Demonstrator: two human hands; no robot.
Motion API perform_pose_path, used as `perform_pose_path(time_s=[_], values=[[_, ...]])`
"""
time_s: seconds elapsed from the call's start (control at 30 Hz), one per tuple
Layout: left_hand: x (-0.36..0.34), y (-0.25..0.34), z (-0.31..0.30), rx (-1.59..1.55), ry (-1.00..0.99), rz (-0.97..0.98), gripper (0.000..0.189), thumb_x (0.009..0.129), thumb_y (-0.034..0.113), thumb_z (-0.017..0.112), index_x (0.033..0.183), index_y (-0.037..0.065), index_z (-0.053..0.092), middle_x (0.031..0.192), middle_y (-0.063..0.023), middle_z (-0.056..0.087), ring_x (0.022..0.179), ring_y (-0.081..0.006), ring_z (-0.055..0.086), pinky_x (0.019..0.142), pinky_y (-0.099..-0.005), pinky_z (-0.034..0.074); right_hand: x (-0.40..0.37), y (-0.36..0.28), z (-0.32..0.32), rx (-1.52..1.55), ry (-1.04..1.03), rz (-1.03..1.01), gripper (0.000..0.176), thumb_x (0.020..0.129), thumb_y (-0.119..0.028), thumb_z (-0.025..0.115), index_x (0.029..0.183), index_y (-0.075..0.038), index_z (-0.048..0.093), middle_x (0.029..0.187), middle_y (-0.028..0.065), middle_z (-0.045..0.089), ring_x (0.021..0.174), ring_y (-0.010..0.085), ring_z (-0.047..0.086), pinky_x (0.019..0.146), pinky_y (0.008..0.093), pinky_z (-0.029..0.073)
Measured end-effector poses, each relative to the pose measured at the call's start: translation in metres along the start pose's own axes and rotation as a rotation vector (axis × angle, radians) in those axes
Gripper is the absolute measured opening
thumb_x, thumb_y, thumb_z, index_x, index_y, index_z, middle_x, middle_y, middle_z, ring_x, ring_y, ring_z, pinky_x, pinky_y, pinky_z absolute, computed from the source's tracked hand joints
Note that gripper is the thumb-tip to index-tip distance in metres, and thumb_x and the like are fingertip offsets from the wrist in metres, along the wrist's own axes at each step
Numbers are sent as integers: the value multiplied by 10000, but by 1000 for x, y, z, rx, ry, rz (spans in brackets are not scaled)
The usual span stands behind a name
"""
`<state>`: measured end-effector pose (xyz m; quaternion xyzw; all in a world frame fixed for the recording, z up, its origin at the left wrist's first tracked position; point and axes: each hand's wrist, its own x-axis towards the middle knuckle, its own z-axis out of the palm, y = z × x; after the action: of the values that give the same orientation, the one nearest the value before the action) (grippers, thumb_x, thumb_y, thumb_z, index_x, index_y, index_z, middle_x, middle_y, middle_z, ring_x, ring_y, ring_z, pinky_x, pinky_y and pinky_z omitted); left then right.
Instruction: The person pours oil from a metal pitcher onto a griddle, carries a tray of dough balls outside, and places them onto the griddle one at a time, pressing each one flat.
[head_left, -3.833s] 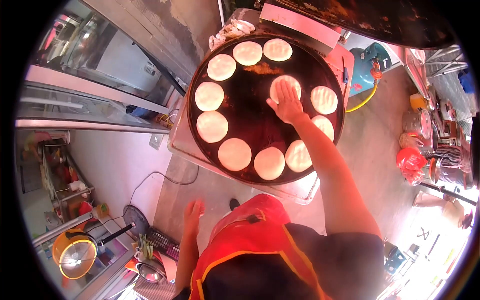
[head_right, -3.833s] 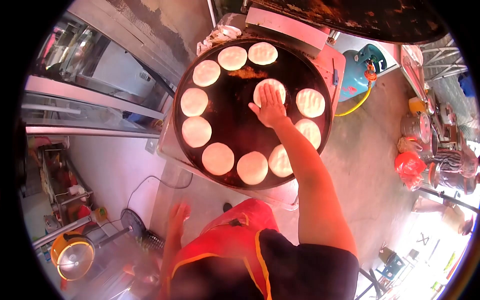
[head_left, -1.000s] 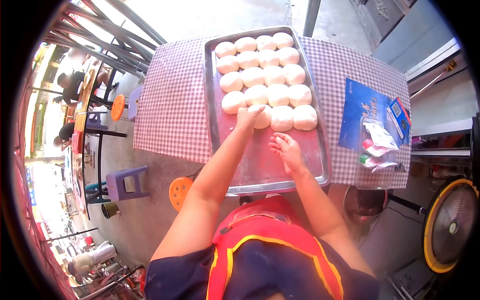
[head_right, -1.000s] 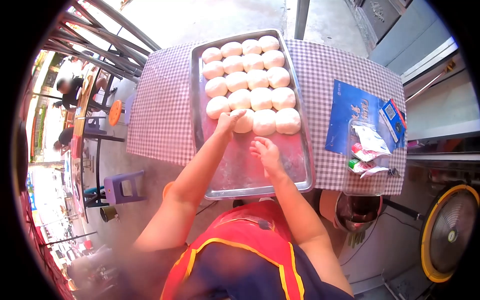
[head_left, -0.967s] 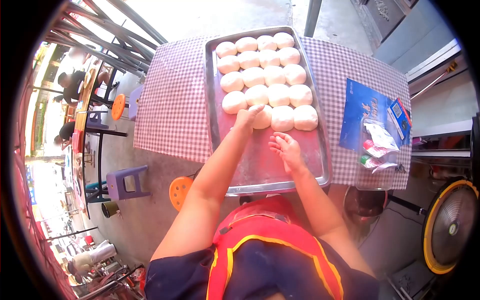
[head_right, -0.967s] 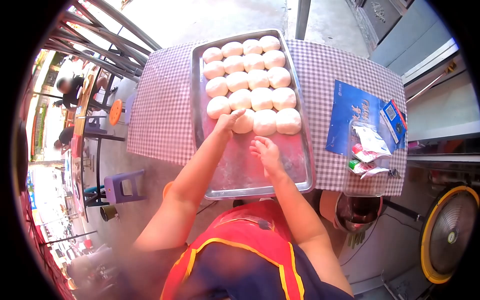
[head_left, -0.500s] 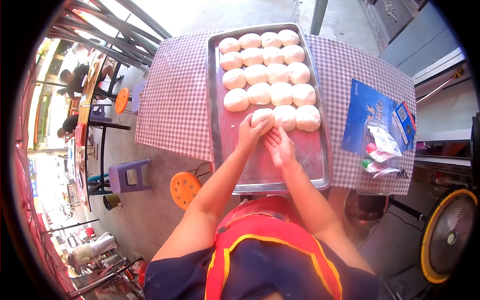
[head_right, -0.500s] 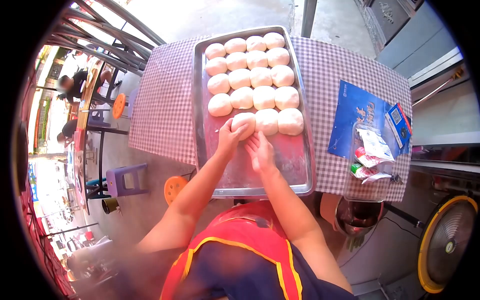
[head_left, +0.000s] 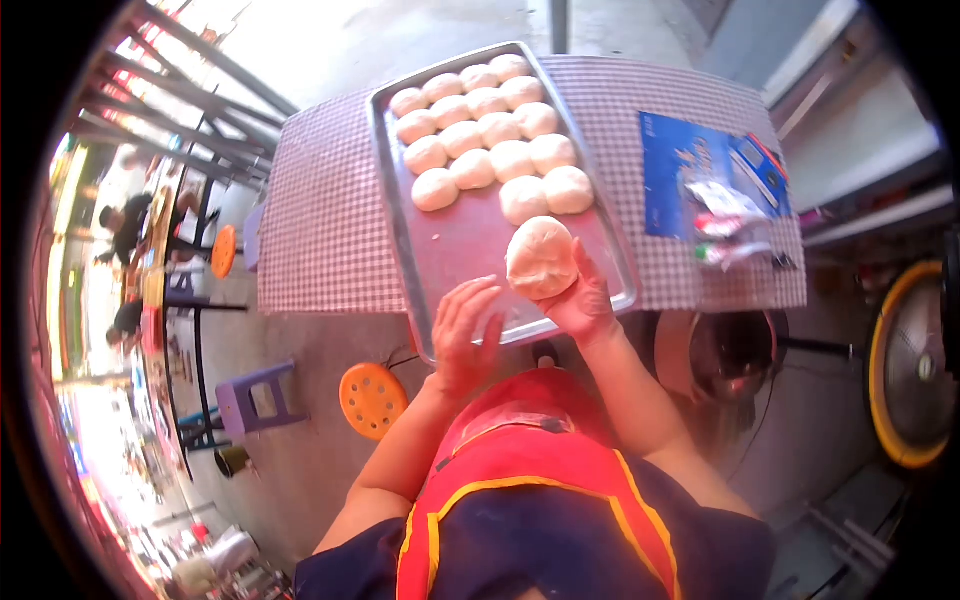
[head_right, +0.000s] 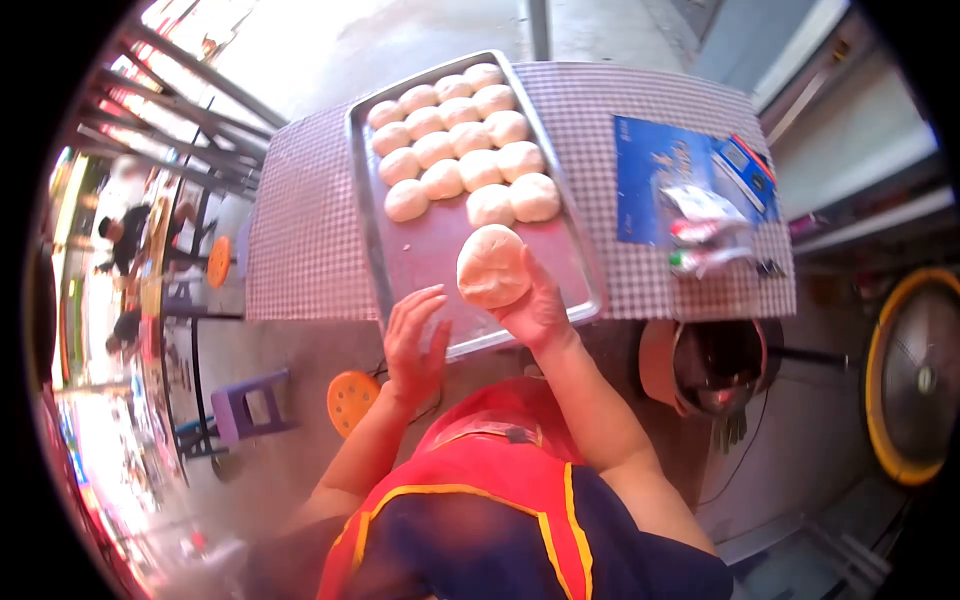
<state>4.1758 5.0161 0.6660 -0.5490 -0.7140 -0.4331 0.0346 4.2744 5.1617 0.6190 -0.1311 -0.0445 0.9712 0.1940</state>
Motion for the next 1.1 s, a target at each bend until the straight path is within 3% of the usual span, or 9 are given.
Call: perform_pose_path(time_s=[0.2,0.33,0.6,0.67,0.73,0.8,0.87,0.93,1.1], values=[[-84,41,18,-256,-40,137,237,796,-21,594,1032,-1,589,1012,-149,618,922,-300,594,812,-351,472,-185,25,-43,-108,7,-323,496,828,-283,637,1228,-44,466,1175,91,546,1094,241,523,942,415,427],[-183,89,76,-611,-403,-22,180,865,29,564,1040,-2,590,982,-125,633,902,-211,607,805,-307,474,-366,119,-100,-49,219,-616,457,756,-170,697,1157,-41,517,1053,92,598,969,235,579,848,420,485],[-411,91,156,-429,-1135,434,212,877,169,553,1023,18,583,823,-94,613,723,-157,587,631,-297,474,-656,350,-189,442,862,-1113,404,753,-76,695,1117,-15,532,1012,125,625,948,252,613,807,433,518],[-448,106,148,-495,-1487,44,206,858,161,547,1006,29,603,740,-80,591,618,-132,554,554,-285,452,-712,401,-221,381,984,-1352,395,780,-101,670,1139,-10,531,1034,125,623,970,239,609,833,421,508],[-480,121,145,-431,-1533,66,151,803,133,558,886,32,634,675,-68,567,554,-124,522,512,-284,431,-766,441,-187,460,970,-1522,381,793,-119,655,1140,-14,538,1058,118,617,990,242,601,850,394,500],[-502,142,155,-234,-1560,229,125,776,122,566,824,34,641,669,-70,570,557,-141,530,518,-295,437,-828,498,-239,235,1192,-1641,373,794,-134,645,1133,-13,546,1081,107,609,1011,229,592,857,384,492],[-536,153,187,-229,-1538,275,100,760,110,568,781,34,629,665,-71,567,561,-157,538,521,-305,439,-887,551,-237,-1141,2375,-1244,368,796,-171,635,1117,-9,557,1034,90,610,968,214,598,835,350,500],[-575,193,206,-220,-1549,372,81,748,100,571,747,32,614,660,-74,564,567,-173,546,525,-316,442,-966,590,-267,343,1446,-1885,381,792,-193,677,1123,-30,580,1043,69,613,959,196,596,808,337,497],[-676,337,218,-315,-1737,250,59,775,101,575,754,45,573,649,-26,532,584,-122,517,517,-264,413,-1160,671,-279,743,1444,-2217,323,809,-157,643,1104,-85,534,926,34,579,873,161,567,669,317,496]])
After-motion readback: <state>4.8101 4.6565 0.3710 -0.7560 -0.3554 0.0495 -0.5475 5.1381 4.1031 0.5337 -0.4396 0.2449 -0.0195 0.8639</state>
